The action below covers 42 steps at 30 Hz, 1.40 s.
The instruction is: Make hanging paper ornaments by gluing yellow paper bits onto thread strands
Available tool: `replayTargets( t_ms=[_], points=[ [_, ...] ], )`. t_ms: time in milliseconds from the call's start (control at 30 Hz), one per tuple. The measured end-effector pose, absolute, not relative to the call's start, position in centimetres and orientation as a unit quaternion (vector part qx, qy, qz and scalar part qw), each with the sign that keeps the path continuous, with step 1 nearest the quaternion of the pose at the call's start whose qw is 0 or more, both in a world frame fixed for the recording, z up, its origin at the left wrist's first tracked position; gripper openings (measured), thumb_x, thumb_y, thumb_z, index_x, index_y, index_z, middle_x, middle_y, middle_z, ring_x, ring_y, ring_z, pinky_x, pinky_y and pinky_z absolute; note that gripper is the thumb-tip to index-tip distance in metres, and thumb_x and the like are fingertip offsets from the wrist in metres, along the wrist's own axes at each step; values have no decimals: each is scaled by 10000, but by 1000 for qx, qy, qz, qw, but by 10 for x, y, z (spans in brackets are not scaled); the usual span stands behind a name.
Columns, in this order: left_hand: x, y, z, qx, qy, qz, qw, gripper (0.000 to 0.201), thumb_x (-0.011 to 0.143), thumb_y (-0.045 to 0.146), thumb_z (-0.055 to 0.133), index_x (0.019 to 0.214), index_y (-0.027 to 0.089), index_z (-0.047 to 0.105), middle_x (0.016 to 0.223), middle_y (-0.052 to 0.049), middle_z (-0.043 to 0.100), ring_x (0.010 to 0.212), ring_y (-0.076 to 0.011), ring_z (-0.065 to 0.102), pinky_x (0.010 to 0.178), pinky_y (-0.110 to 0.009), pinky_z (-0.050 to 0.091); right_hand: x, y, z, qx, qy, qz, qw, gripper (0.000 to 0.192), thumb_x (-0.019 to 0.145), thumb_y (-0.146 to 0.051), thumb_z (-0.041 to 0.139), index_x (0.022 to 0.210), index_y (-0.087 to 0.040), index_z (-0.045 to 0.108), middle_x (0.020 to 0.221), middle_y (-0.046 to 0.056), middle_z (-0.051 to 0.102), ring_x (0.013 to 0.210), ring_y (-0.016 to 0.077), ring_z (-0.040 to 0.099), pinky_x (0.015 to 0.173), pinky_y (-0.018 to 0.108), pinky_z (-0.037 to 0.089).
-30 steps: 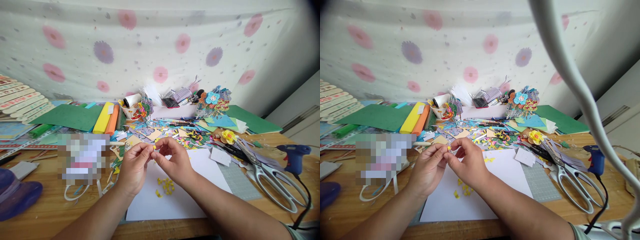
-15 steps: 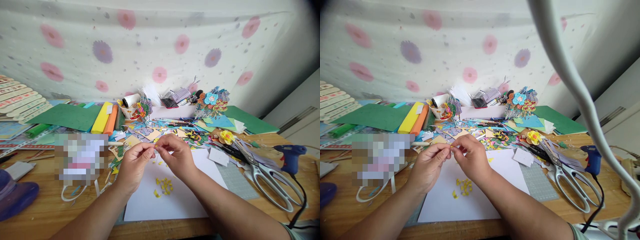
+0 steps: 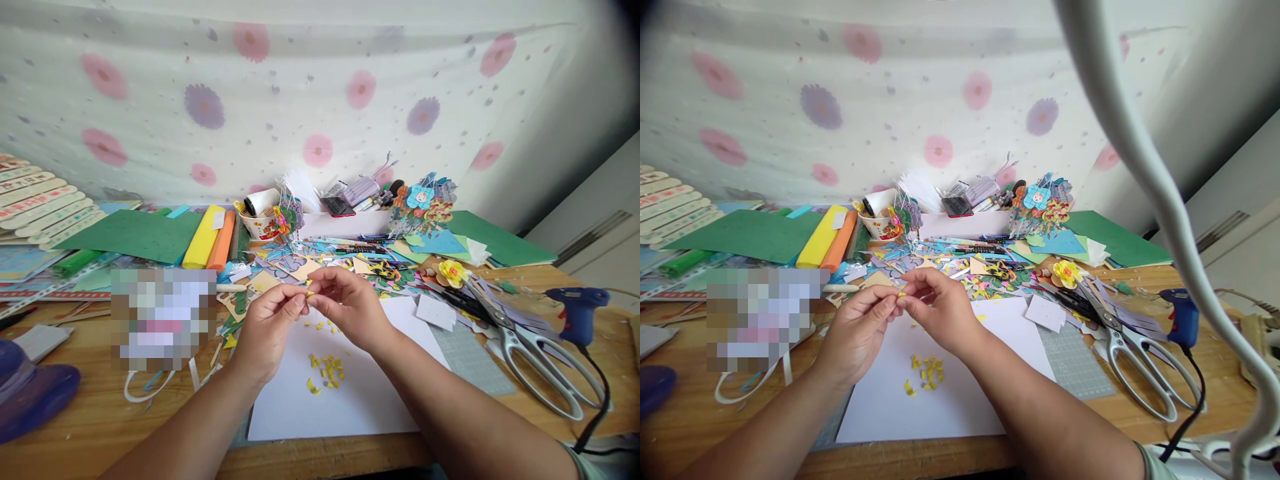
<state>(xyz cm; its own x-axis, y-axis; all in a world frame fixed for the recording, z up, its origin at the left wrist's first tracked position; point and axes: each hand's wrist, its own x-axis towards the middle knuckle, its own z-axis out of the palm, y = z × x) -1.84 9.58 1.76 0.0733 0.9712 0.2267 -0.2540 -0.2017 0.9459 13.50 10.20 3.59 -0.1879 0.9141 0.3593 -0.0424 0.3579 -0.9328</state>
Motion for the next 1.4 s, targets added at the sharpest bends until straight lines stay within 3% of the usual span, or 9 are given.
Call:
replayTargets(
  t_ms=[100,400,600,900,1200,1400],
  points=[
    [-18,97,18,456,347,581,578,107,761,308,750,800,208,748,663,3,619,660,-115,514,662,-247,407,134,105,32,-327,-588,522,523,285,704,-235,722,968,-218,616,754,-20,604,625,117,587,569,250,482],
    [-22,100,24,483,339,532,608,171,832,351,677,838,186,722,659,-4,611,634,-117,522,598,-249,387,141,107,38,-327,-546,542,548,227,690,-186,717,893,-192,616,701,-44,592,614,88,559,606,240,472],
    [-24,101,24,571,344,476,574,255,883,421,595,805,188,661,781,-4,606,771,-148,546,755,-293,434,143,107,37,-323,-570,552,516,249,718,-175,673,946,-195,575,689,-49,615,625,114,629,607,259,494],
    [-24,104,25,640,384,457,484,163,852,324,612,756,192,621,703,23,585,715,-139,529,689,-270,412,147,108,37,-349,-623,494,496,264,691,-132,645,943,-197,599,735,-38,601,617,86,579,555,210,460],
    [-24,102,28,596,371,434,565,146,805,328,665,830,185,664,768,2,647,774,-150,574,739,-287,439,149,111,35,-339,-617,502,503,232,716,-152,650,941,-194,615,758,-28,607,631,97,601,596,248,496],
    [-24,104,29,608,385,431,544,145,800,300,651,725,178,633,672,21,594,691,-133,527,682,-275,404,148,107,34,-344,-671,425,501,242,751,-135,624,982,-206,631,794,-11,651,701,108,629,638,247,506]
  ],
)
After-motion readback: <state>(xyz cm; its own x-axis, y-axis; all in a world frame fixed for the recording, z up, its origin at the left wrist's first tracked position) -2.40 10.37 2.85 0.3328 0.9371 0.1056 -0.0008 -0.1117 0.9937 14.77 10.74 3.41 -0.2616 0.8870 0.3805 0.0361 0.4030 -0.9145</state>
